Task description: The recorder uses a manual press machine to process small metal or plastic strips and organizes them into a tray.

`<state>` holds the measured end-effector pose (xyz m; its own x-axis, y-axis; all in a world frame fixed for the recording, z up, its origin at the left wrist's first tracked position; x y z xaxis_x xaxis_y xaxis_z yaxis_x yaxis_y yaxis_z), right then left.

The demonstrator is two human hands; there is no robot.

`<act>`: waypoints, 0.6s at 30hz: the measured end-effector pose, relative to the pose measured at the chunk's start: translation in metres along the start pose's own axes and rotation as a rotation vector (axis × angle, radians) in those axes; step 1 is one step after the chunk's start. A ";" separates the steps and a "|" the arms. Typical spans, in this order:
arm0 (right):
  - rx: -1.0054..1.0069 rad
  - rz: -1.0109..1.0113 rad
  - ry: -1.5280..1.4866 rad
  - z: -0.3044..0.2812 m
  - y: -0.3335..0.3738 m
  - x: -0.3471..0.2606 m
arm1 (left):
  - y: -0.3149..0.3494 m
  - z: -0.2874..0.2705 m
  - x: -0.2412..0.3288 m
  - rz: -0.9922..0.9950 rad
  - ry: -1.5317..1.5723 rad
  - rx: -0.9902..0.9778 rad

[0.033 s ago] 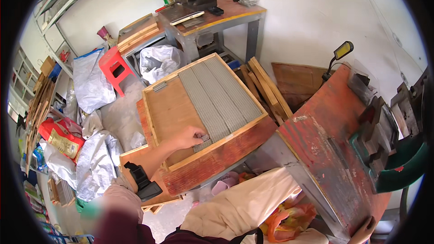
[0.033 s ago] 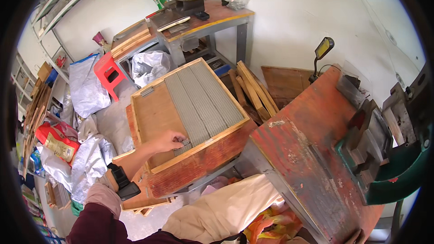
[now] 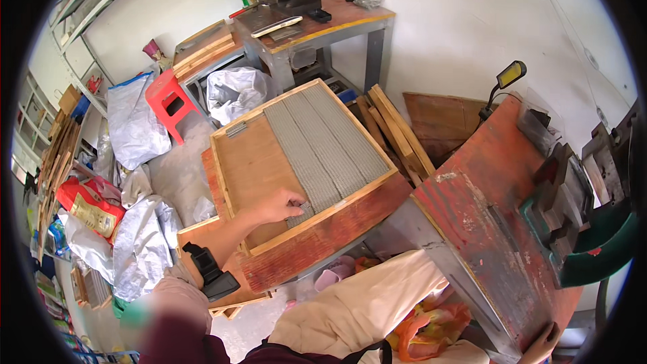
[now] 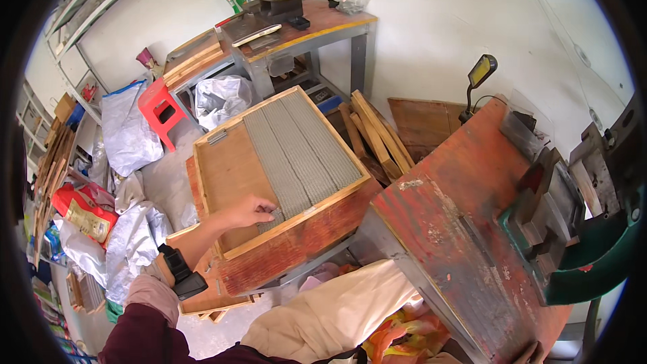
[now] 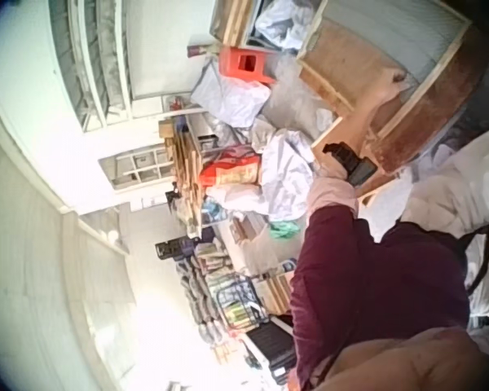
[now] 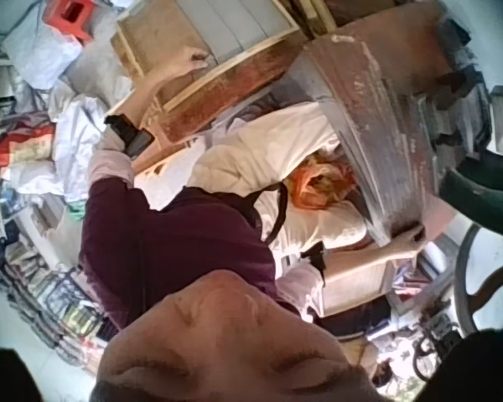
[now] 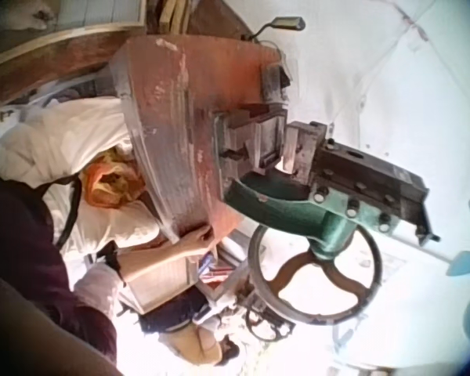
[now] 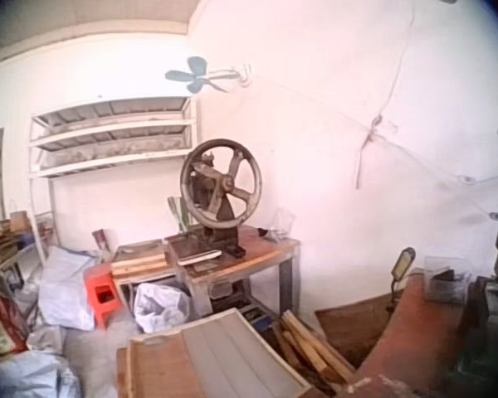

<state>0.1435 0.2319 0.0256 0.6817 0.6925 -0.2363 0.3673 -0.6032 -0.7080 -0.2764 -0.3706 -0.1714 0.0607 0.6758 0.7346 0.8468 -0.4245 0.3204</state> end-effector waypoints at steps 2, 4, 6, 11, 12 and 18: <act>-0.017 0.009 0.011 0.002 0.000 -0.002 | 0.005 0.004 0.002 0.020 0.034 -0.055; -0.020 0.072 -0.018 -0.001 0.000 0.007 | 0.007 0.006 0.013 0.053 -0.064 -0.045; -0.021 0.061 -0.005 0.000 -0.003 0.010 | 0.007 0.004 0.017 0.086 -0.166 -0.029; -0.018 0.038 -0.001 0.003 -0.003 0.009 | 0.004 0.003 0.007 0.012 -0.165 -0.067; -0.015 0.039 -0.002 0.003 -0.003 0.010 | 0.004 0.004 0.008 0.011 -0.165 -0.071; -0.015 0.028 0.006 0.002 -0.003 0.011 | 0.006 0.003 0.019 0.031 -0.242 -0.050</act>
<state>0.1488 0.2416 0.0240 0.6955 0.6730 -0.2515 0.3578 -0.6280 -0.6911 -0.2691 -0.3588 -0.1575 0.2159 0.7843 0.5816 0.8157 -0.4723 0.3340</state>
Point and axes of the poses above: each hand's wrist, its own y-axis away from the middle knuckle, its own z-axis out of the palm, x = y × z, the point moved 10 cm from there along -y, towards the middle knuckle
